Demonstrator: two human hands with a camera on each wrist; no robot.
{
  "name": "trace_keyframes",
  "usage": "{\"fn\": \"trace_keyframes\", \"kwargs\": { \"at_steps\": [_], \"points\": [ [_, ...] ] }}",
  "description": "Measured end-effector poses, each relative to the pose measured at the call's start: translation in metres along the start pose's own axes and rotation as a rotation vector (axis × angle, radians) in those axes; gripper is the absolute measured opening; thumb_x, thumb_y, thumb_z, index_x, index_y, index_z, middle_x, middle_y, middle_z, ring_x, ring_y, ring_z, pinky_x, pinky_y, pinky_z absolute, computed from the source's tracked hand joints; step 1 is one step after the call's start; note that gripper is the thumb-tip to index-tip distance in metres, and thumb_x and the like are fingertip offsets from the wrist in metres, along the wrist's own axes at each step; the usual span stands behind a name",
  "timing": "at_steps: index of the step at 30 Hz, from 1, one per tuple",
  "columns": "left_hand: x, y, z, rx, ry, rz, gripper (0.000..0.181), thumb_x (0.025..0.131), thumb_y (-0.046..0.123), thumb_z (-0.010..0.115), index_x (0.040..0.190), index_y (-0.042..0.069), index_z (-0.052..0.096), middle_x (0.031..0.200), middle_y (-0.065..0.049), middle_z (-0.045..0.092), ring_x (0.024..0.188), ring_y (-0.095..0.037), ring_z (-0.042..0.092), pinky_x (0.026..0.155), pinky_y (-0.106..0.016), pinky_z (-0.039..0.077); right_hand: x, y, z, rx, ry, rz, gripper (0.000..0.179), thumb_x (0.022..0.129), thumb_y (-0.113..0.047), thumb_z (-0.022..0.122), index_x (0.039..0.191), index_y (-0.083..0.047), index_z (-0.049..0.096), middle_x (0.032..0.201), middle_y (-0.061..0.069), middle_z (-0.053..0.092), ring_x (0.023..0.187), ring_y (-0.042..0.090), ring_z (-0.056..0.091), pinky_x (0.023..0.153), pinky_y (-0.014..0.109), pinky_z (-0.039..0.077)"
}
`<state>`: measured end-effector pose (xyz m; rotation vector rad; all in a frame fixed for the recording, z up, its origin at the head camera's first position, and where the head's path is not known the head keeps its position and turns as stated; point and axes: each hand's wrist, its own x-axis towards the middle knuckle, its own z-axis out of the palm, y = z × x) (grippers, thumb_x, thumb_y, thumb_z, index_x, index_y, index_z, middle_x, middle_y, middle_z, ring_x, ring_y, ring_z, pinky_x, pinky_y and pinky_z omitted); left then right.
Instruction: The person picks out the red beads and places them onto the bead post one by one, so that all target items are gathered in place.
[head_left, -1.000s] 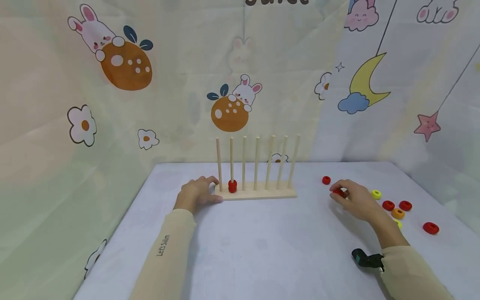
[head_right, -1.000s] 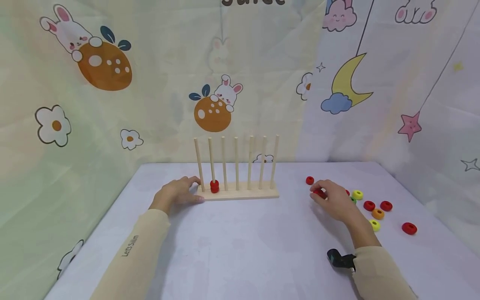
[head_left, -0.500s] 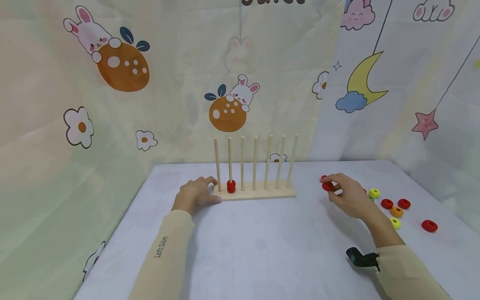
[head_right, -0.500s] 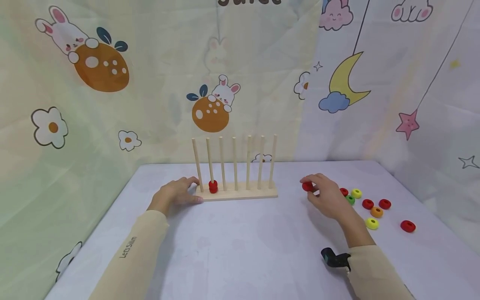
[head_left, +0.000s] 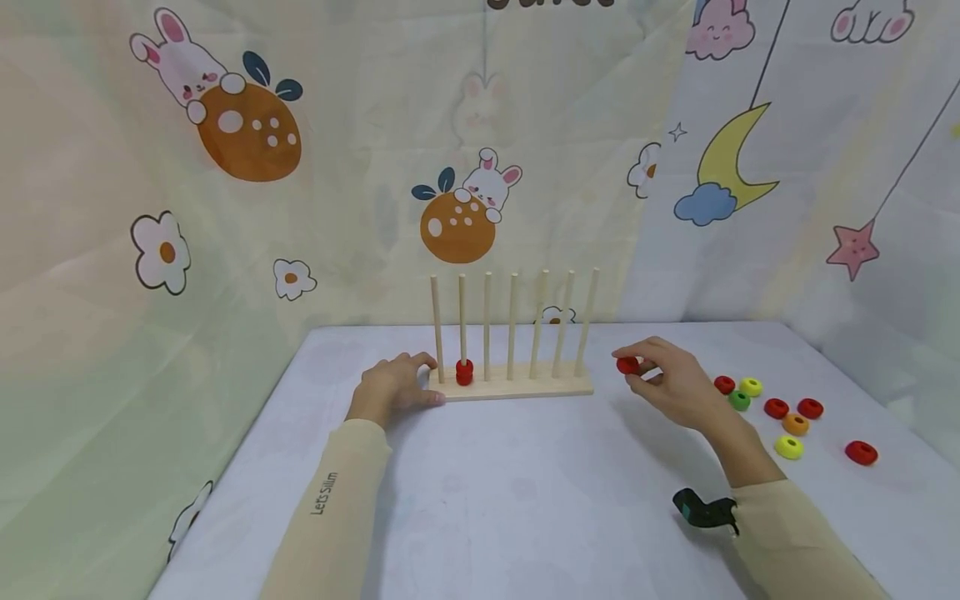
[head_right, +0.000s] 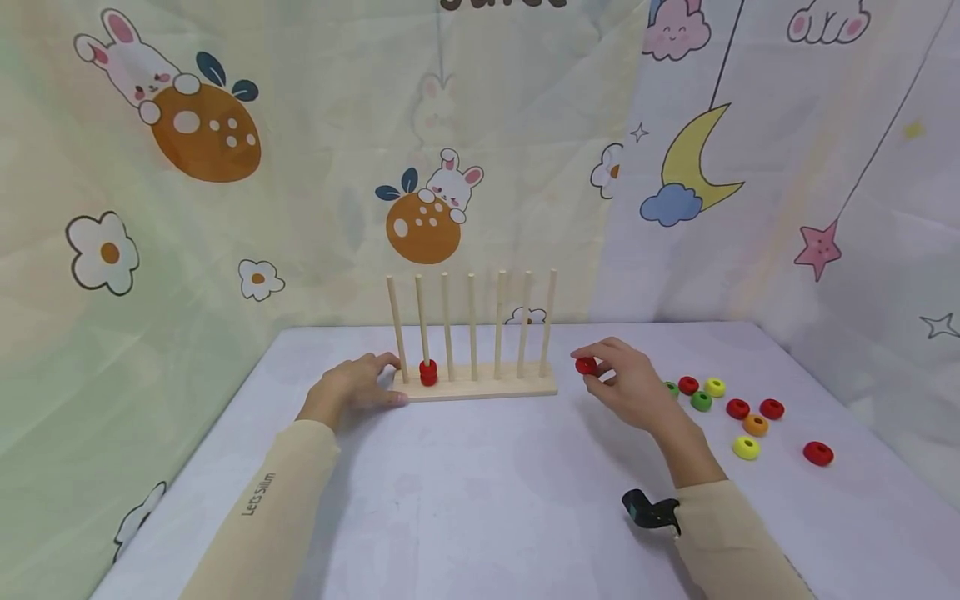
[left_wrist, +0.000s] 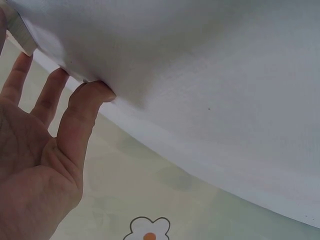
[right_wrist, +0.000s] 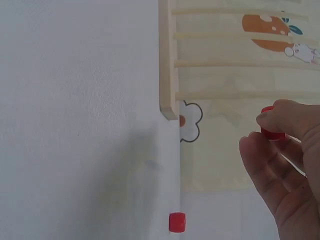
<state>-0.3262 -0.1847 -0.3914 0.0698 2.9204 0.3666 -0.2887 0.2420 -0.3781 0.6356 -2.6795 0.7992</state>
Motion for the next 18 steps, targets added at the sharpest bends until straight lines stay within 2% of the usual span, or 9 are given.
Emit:
{"fn": "trace_keyframes", "kwargs": {
  "at_steps": [5, 11, 18],
  "points": [
    [-0.001, -0.001, -0.001, 0.003, 0.007, 0.011, 0.068, 0.084, 0.055, 0.08, 0.143, 0.033, 0.054, 0.145, -0.01, 0.054, 0.126, -0.039, 0.052, 0.103, -0.064, 0.043, 0.006, -0.01, 0.005, 0.015, 0.003, -0.01, 0.038, 0.093, -0.004, 0.073, 0.129, -0.015, 0.068, 0.12, 0.007, 0.065, 0.096, 0.026, 0.069, 0.076, 0.035, 0.063],
    [-0.001, -0.001, -0.002, 0.005, 0.01, 0.006, 0.068, 0.084, 0.055, 0.08, 0.143, 0.033, 0.054, 0.144, -0.009, 0.054, 0.126, -0.039, 0.053, 0.103, -0.064, 0.043, 0.012, -0.021, 0.006, 0.046, 0.015, -0.065, 0.036, 0.093, -0.006, 0.074, 0.128, -0.015, 0.069, 0.118, 0.006, 0.066, 0.091, 0.023, 0.069, 0.073, 0.024, 0.059],
    [-0.001, 0.0, -0.001, -0.005, 0.012, 0.002, 0.066, 0.084, 0.055, 0.08, 0.141, 0.034, 0.055, 0.142, -0.009, 0.055, 0.123, -0.038, 0.054, 0.103, -0.064, 0.043, 0.02, -0.035, 0.008, 0.081, 0.019, -0.13, 0.038, 0.093, -0.005, 0.074, 0.129, -0.016, 0.07, 0.117, 0.005, 0.066, 0.091, 0.021, 0.068, 0.074, 0.025, 0.058]
  ]
}}
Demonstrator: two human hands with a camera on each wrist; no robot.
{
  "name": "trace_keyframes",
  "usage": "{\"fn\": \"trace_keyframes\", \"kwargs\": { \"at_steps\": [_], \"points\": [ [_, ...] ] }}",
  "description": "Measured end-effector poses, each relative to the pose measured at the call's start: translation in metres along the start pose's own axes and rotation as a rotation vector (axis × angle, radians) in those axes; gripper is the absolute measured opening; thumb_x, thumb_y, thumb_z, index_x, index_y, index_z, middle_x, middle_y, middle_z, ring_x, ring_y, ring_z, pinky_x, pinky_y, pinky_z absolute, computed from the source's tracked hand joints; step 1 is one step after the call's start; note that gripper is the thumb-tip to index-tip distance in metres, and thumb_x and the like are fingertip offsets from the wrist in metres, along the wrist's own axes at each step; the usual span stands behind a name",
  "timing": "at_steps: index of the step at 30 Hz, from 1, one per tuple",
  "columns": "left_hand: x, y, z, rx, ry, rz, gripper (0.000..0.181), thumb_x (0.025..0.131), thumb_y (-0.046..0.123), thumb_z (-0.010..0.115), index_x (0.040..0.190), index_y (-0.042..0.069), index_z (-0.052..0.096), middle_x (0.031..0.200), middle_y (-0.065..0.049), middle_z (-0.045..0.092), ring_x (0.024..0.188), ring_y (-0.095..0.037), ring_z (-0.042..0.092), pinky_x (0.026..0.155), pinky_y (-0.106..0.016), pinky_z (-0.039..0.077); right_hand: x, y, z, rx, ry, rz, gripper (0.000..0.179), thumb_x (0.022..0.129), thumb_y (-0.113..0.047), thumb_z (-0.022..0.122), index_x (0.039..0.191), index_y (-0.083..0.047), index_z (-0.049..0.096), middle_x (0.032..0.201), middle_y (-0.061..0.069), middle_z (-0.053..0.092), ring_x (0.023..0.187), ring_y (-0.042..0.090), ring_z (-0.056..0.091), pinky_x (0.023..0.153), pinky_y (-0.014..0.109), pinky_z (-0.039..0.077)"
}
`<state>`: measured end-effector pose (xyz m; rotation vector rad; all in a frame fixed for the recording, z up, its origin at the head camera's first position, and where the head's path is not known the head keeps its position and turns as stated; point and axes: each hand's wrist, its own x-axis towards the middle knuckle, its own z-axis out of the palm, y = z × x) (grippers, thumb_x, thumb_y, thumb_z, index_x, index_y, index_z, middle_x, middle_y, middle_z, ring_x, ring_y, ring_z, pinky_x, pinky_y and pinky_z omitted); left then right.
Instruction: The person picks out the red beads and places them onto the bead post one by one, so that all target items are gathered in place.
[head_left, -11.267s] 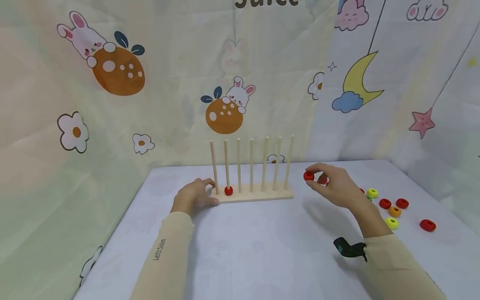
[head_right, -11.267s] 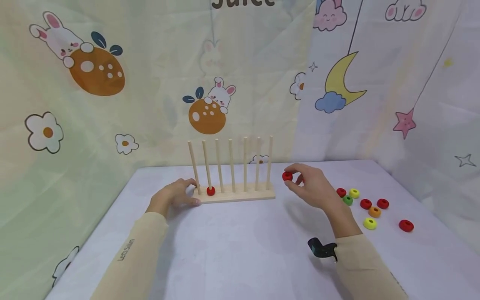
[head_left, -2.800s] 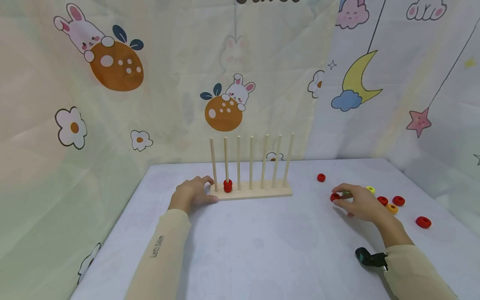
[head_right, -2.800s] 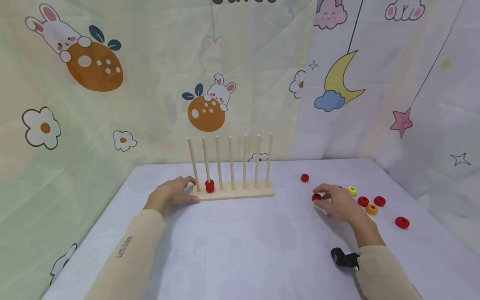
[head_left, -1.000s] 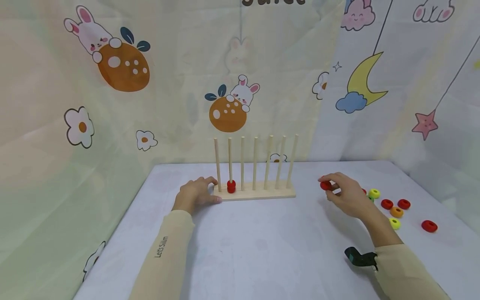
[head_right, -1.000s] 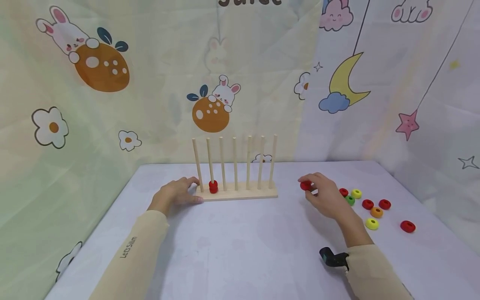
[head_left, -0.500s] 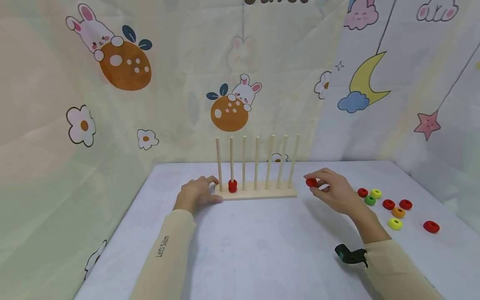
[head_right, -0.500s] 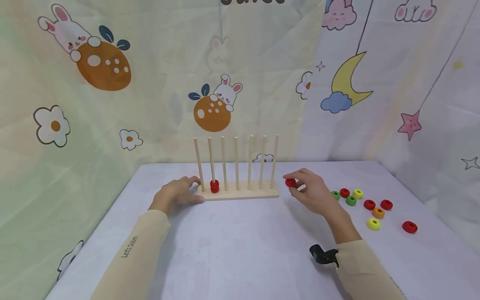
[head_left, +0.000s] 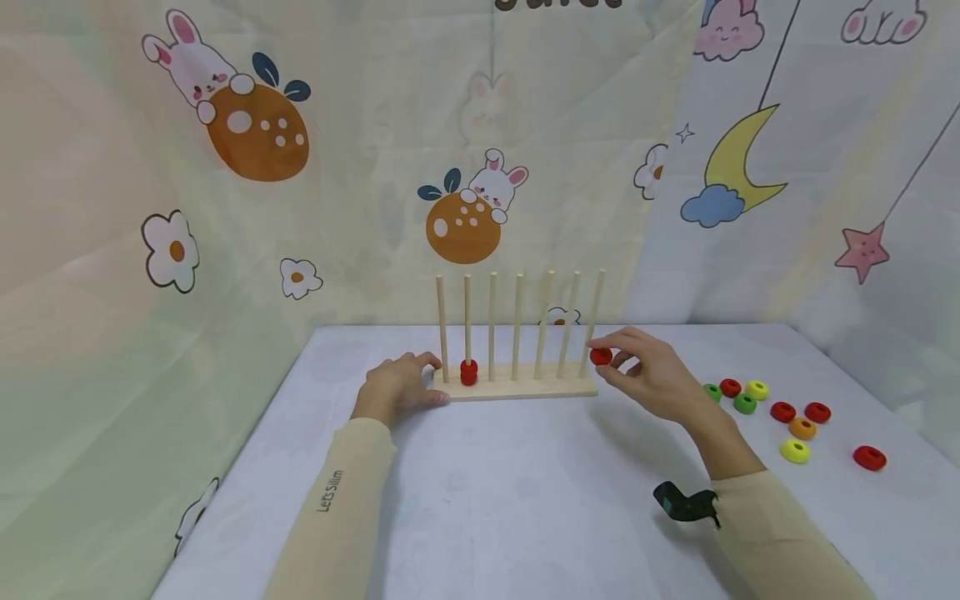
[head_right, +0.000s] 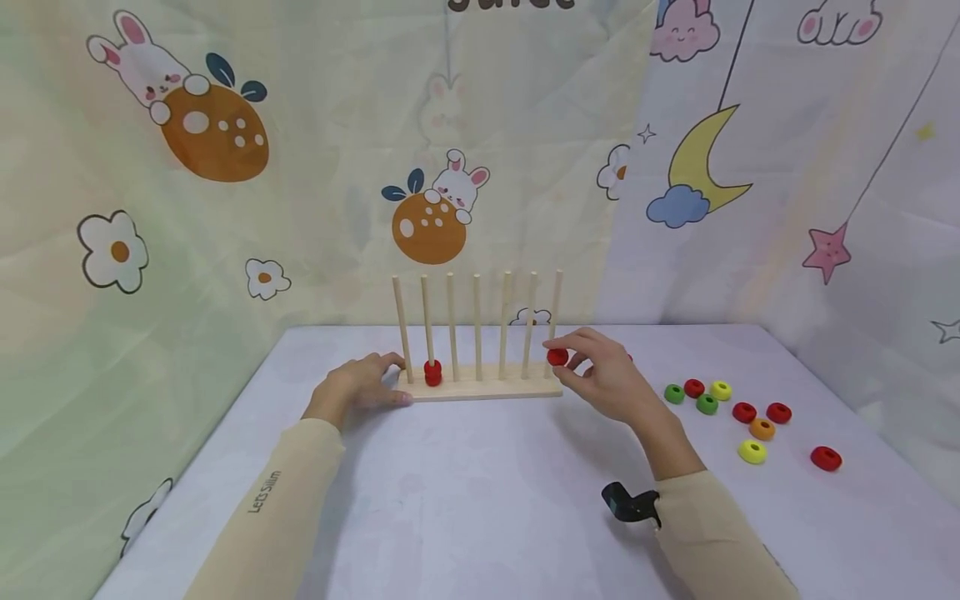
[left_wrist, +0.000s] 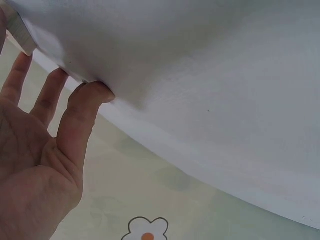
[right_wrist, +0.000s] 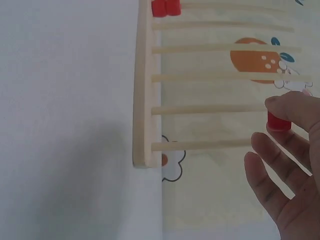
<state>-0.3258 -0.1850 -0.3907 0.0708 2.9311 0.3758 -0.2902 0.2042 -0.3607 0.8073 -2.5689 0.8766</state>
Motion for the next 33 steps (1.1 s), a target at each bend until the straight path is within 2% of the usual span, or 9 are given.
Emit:
{"fn": "trace_keyframes", "kwargs": {
  "at_steps": [11, 20, 27, 33],
  "points": [
    [0.0, 0.0, 0.001, 0.002, 0.004, 0.008, 0.066, 0.085, 0.054, 0.08, 0.142, 0.033, 0.054, 0.14, -0.009, 0.056, 0.122, -0.038, 0.054, 0.103, -0.064, 0.043, 0.016, -0.012, 0.015, 0.025, 0.017, -0.069, 0.04, 0.091, -0.004, 0.076, 0.129, -0.016, 0.07, 0.117, 0.003, 0.066, 0.087, 0.018, 0.068, 0.073, 0.031, 0.059],
    [0.001, 0.002, 0.002, 0.001, 0.003, -0.003, 0.066, 0.085, 0.054, 0.08, 0.142, 0.033, 0.055, 0.141, -0.009, 0.056, 0.121, -0.037, 0.053, 0.104, -0.064, 0.042, 0.03, -0.021, 0.017, 0.055, 0.049, -0.119, 0.042, 0.091, -0.005, 0.077, 0.13, -0.014, 0.067, 0.124, 0.006, 0.07, 0.086, 0.018, 0.069, 0.072, 0.037, 0.061],
    [0.001, 0.001, 0.002, 0.002, 0.003, -0.005, 0.065, 0.084, 0.054, 0.08, 0.141, 0.033, 0.055, 0.14, -0.009, 0.056, 0.12, -0.037, 0.053, 0.104, -0.064, 0.042, 0.04, -0.031, 0.021, 0.108, 0.065, -0.138, 0.037, 0.091, -0.005, 0.077, 0.127, -0.012, 0.068, 0.117, 0.004, 0.071, 0.086, 0.017, 0.068, 0.072, 0.034, 0.06],
    [0.0, 0.002, 0.002, 0.001, 0.005, -0.005, 0.066, 0.084, 0.054, 0.081, 0.141, 0.033, 0.055, 0.142, -0.01, 0.056, 0.122, -0.038, 0.053, 0.105, -0.065, 0.041, 0.049, -0.039, 0.03, 0.144, 0.113, -0.177, 0.036, 0.091, -0.004, 0.077, 0.125, -0.009, 0.068, 0.115, 0.004, 0.068, 0.085, 0.018, 0.068, 0.07, 0.035, 0.06]
  ]
}}
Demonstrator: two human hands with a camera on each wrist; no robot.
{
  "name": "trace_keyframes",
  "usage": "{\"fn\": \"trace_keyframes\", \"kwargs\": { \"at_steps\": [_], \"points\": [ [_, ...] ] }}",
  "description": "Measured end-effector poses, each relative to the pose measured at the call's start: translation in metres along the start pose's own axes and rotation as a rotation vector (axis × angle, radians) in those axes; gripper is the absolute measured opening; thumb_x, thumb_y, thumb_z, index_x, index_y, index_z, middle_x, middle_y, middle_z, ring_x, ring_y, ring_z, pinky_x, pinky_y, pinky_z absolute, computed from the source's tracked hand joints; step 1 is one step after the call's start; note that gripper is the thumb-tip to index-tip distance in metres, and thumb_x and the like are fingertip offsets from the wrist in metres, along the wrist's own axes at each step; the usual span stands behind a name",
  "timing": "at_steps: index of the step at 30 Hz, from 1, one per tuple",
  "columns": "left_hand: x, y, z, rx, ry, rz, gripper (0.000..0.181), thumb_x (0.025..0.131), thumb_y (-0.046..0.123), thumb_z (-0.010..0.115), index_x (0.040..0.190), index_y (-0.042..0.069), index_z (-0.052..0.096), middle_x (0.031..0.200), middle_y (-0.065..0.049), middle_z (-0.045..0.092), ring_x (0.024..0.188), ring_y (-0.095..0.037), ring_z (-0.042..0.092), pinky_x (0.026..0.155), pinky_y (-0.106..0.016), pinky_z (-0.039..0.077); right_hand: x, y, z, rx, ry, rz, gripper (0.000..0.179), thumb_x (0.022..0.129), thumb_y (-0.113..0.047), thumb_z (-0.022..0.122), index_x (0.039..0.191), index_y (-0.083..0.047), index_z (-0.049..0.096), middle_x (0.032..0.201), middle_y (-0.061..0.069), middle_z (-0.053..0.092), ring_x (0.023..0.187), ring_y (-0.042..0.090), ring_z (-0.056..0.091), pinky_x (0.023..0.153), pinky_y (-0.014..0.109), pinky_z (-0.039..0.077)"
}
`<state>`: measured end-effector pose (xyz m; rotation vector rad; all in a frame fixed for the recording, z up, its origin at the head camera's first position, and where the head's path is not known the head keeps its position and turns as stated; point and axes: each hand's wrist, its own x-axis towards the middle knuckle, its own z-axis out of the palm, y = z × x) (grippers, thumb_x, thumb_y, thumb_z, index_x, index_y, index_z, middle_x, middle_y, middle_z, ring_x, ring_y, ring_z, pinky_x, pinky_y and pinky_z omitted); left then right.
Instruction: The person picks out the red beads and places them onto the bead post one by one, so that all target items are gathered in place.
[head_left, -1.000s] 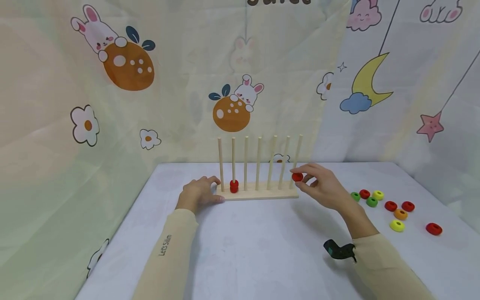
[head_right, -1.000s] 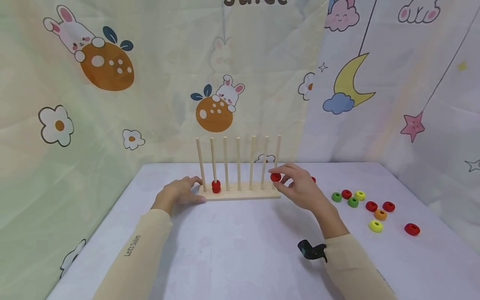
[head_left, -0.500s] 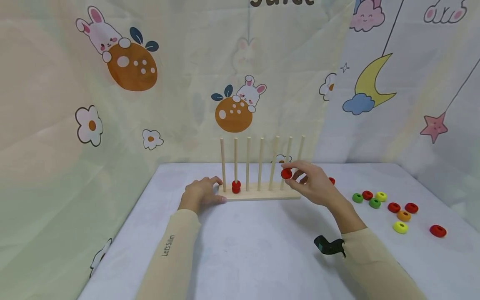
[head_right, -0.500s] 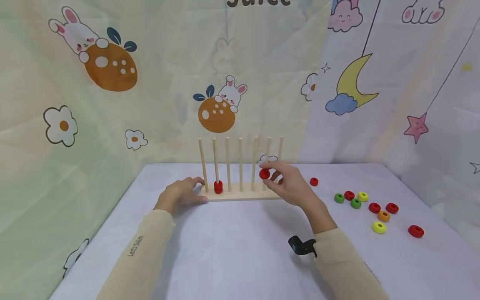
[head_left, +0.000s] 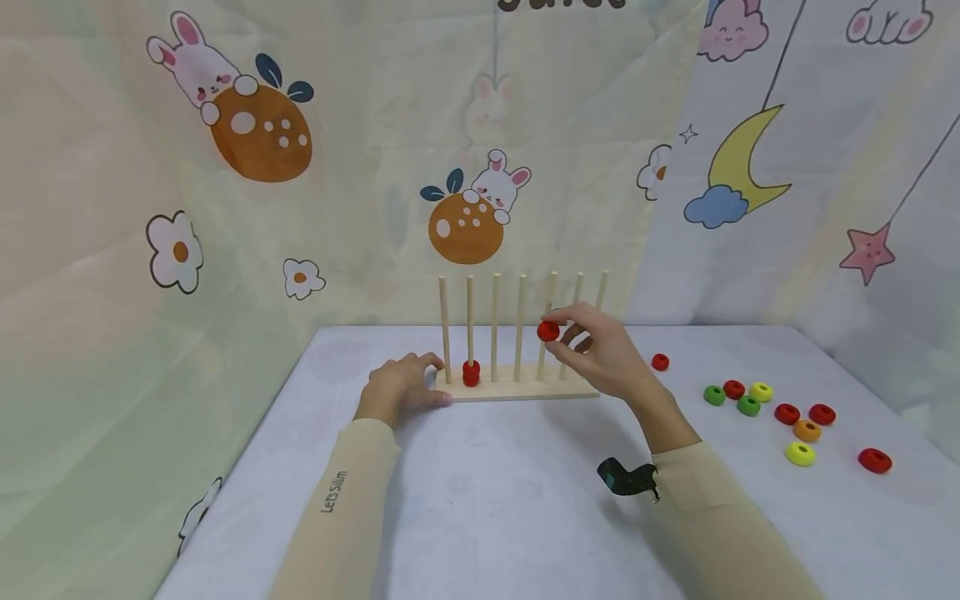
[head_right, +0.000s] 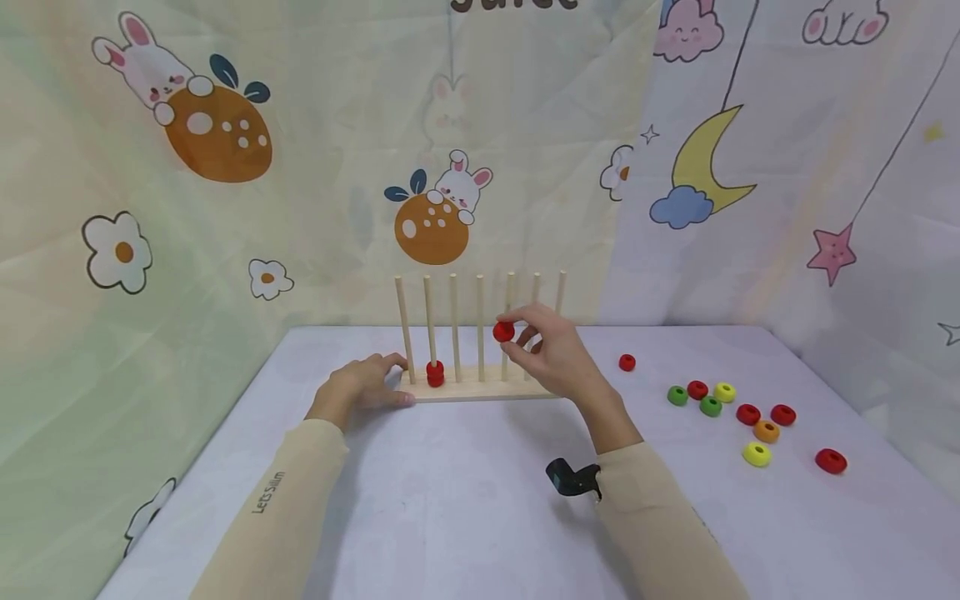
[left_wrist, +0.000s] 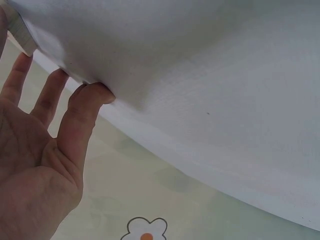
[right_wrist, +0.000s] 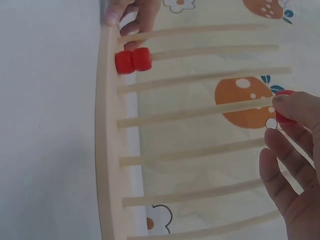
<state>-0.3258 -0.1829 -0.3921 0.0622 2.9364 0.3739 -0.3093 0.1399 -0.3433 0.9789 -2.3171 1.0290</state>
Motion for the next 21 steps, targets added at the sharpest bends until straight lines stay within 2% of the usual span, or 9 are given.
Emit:
{"fn": "trace_keyframes", "kwargs": {
  "at_steps": [8, 15, 21],
  "points": [
    [-0.002, -0.001, -0.001, -0.01, -0.001, -0.008, 0.066, 0.085, 0.053, 0.08, 0.142, 0.034, 0.055, 0.142, -0.009, 0.056, 0.124, -0.038, 0.053, 0.105, -0.064, 0.041, 0.014, -0.011, 0.012, 0.032, 0.033, 0.012, 0.038, 0.092, -0.008, 0.077, 0.128, -0.008, 0.066, 0.117, 0.005, 0.069, 0.086, 0.018, 0.066, 0.071, 0.039, 0.06],
    [-0.002, -0.001, 0.0, -0.019, -0.002, 0.01, 0.065, 0.084, 0.053, 0.08, 0.141, 0.034, 0.055, 0.141, -0.009, 0.056, 0.123, -0.038, 0.053, 0.104, -0.065, 0.042, 0.022, -0.02, 0.017, 0.057, 0.062, -0.006, 0.036, 0.091, -0.007, 0.077, 0.126, -0.009, 0.068, 0.115, 0.005, 0.07, 0.083, 0.017, 0.066, 0.07, 0.031, 0.059],
    [-0.001, -0.001, 0.0, -0.005, 0.001, 0.016, 0.065, 0.085, 0.055, 0.079, 0.142, 0.034, 0.055, 0.142, -0.009, 0.055, 0.124, -0.039, 0.053, 0.104, -0.064, 0.042, 0.029, -0.025, 0.025, 0.129, 0.094, 0.019, 0.036, 0.094, -0.011, 0.076, 0.128, -0.009, 0.067, 0.117, 0.006, 0.07, 0.085, 0.02, 0.067, 0.072, 0.032, 0.058]
  ]
}}
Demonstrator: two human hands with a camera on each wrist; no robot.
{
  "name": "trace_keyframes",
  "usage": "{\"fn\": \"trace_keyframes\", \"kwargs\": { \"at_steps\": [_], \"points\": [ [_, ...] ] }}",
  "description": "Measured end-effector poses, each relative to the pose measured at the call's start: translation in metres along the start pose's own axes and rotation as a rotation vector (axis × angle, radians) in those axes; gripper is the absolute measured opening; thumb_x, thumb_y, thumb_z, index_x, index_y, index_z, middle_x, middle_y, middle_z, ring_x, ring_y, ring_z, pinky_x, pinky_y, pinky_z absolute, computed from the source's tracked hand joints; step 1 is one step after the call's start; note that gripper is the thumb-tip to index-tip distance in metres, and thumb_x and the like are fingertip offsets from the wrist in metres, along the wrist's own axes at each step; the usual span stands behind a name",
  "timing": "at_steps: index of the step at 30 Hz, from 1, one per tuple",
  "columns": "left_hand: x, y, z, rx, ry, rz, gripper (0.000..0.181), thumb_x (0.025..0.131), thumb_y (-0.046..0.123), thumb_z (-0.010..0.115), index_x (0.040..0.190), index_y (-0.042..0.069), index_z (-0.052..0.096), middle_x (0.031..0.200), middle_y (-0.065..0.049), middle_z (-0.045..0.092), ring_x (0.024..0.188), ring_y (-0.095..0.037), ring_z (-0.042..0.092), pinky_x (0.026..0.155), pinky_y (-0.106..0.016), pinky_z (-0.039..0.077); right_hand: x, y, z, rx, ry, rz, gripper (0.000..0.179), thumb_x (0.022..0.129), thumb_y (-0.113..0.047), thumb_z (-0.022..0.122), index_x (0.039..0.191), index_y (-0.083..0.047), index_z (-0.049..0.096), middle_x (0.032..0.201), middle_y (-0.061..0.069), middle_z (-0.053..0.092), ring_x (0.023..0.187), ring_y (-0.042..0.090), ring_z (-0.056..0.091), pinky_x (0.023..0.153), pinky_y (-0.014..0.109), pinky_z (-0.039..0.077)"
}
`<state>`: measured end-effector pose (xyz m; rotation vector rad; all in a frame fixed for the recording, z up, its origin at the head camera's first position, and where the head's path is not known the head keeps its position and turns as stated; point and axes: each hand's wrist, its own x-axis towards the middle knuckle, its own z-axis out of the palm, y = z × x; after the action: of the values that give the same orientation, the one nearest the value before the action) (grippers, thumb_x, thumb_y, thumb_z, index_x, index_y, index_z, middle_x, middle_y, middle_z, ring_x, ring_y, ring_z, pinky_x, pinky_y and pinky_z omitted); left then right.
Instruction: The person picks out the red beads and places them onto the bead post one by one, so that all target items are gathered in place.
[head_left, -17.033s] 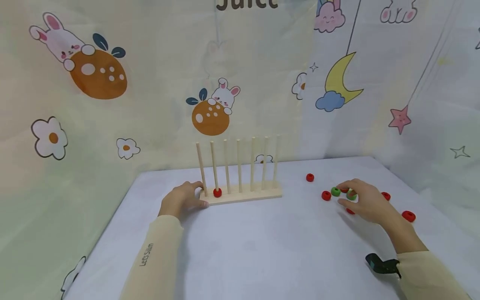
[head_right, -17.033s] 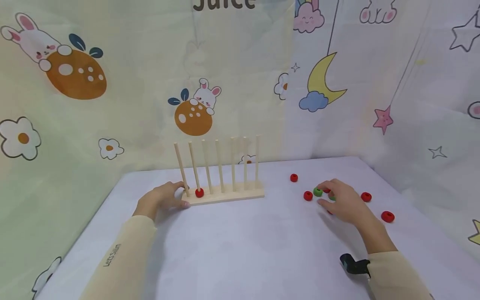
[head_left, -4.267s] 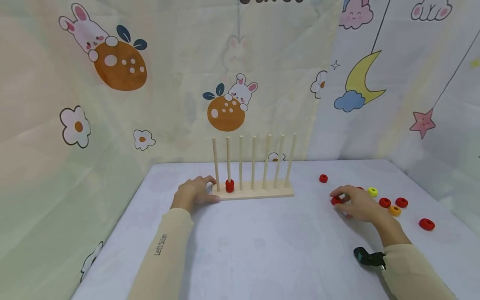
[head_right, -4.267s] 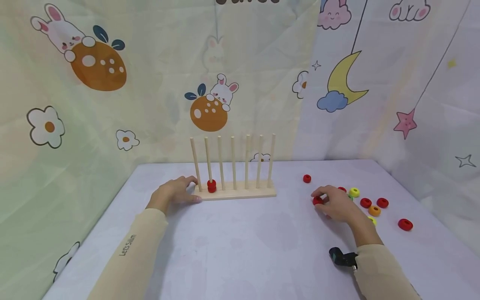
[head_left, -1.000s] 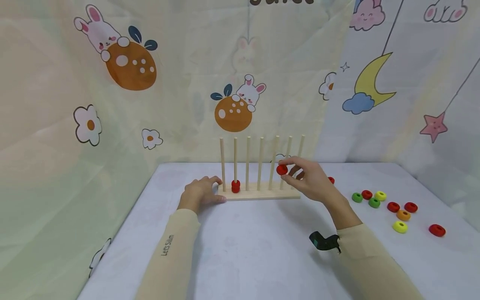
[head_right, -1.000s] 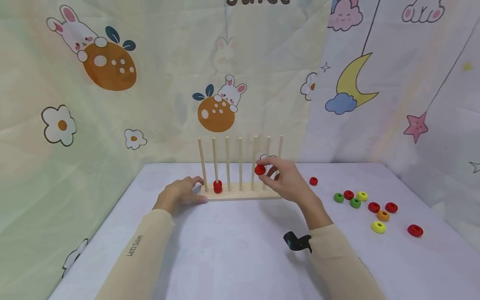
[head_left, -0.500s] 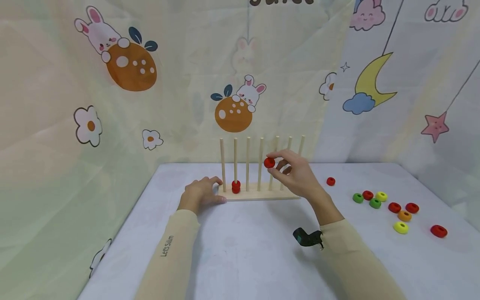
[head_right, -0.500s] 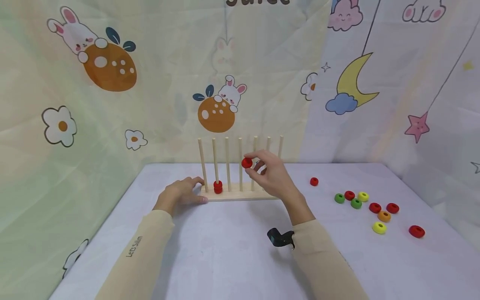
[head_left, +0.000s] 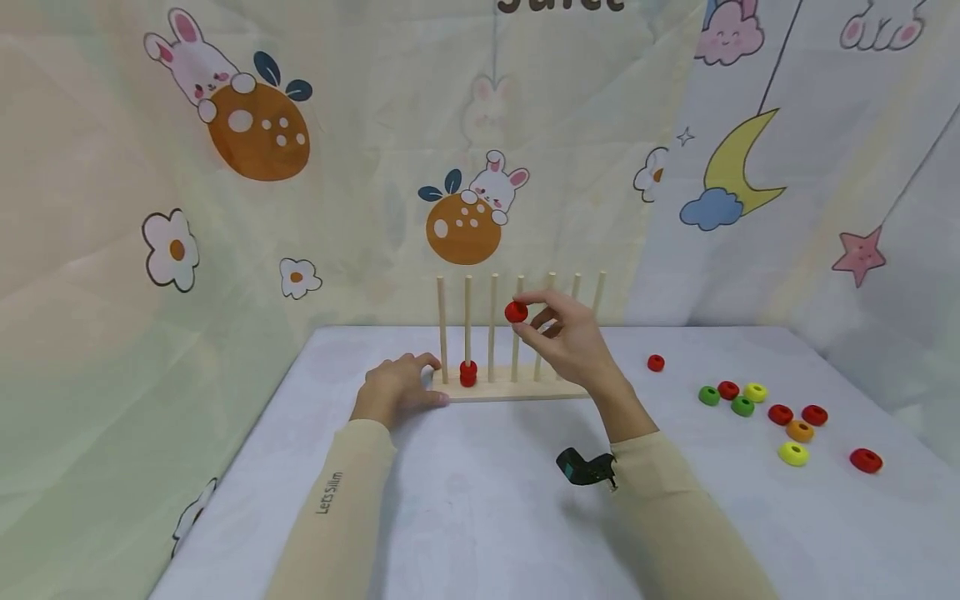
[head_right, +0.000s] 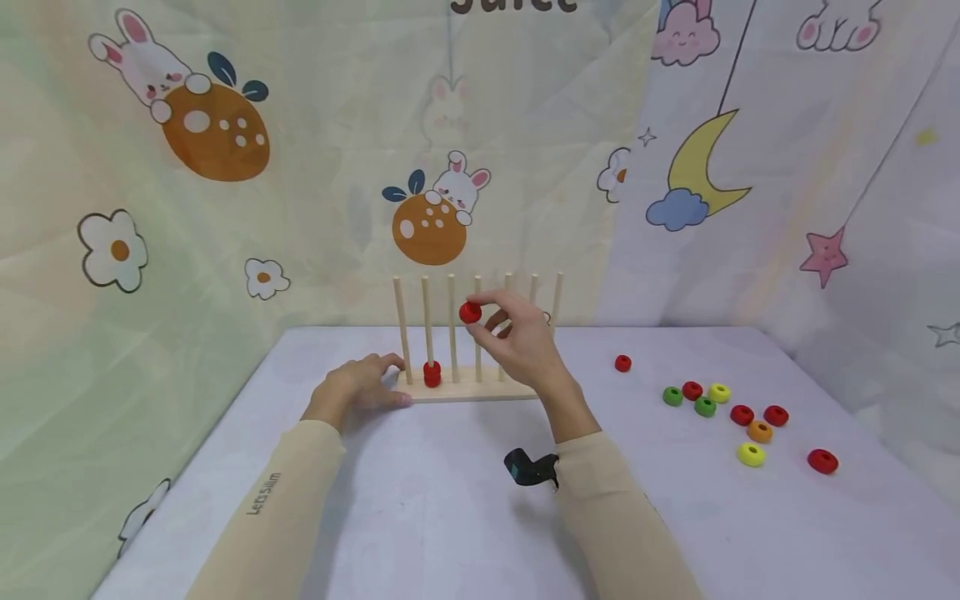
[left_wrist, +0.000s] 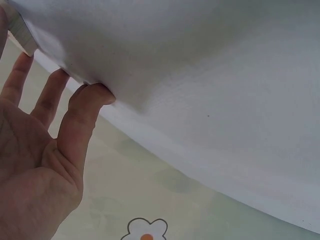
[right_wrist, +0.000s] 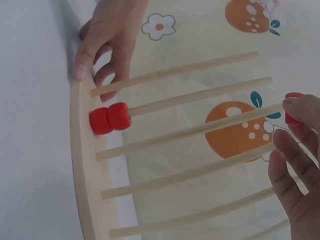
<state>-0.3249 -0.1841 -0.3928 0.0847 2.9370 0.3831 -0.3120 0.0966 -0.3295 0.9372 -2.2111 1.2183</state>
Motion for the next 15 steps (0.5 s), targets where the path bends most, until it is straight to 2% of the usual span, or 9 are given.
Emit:
{"fn": "trace_keyframes", "kwargs": {
  "at_steps": [7, 10, 15],
  "points": [
    [0.0, -0.001, 0.0, 0.006, -0.003, 0.0, 0.066, 0.084, 0.055, 0.079, 0.142, 0.034, 0.055, 0.142, -0.01, 0.056, 0.123, -0.039, 0.054, 0.103, -0.063, 0.043, 0.008, -0.003, 0.013, 0.052, 0.01, 0.015, 0.035, 0.094, -0.011, 0.076, 0.128, -0.01, 0.068, 0.119, 0.007, 0.069, 0.085, 0.021, 0.066, 0.071, 0.029, 0.058],
    [0.001, -0.001, 0.0, 0.003, -0.002, -0.002, 0.066, 0.084, 0.055, 0.08, 0.142, 0.034, 0.056, 0.143, -0.01, 0.056, 0.123, -0.039, 0.054, 0.104, -0.064, 0.042, 0.012, -0.004, 0.017, 0.027, 0.002, -0.007, 0.035, 0.093, -0.008, 0.075, 0.128, -0.009, 0.068, 0.118, 0.006, 0.068, 0.083, 0.02, 0.067, 0.072, 0.03, 0.059],
    [0.003, -0.002, 0.001, 0.004, 0.007, -0.004, 0.065, 0.083, 0.056, 0.08, 0.14, 0.034, 0.056, 0.139, -0.009, 0.058, 0.121, -0.038, 0.054, 0.104, -0.064, 0.042, 0.021, -0.008, 0.021, -0.034, -0.003, -0.053, 0.036, 0.094, -0.007, 0.074, 0.129, -0.009, 0.068, 0.118, 0.006, 0.068, 0.083, 0.02, 0.067, 0.074, 0.04, 0.061]
  ]
}}
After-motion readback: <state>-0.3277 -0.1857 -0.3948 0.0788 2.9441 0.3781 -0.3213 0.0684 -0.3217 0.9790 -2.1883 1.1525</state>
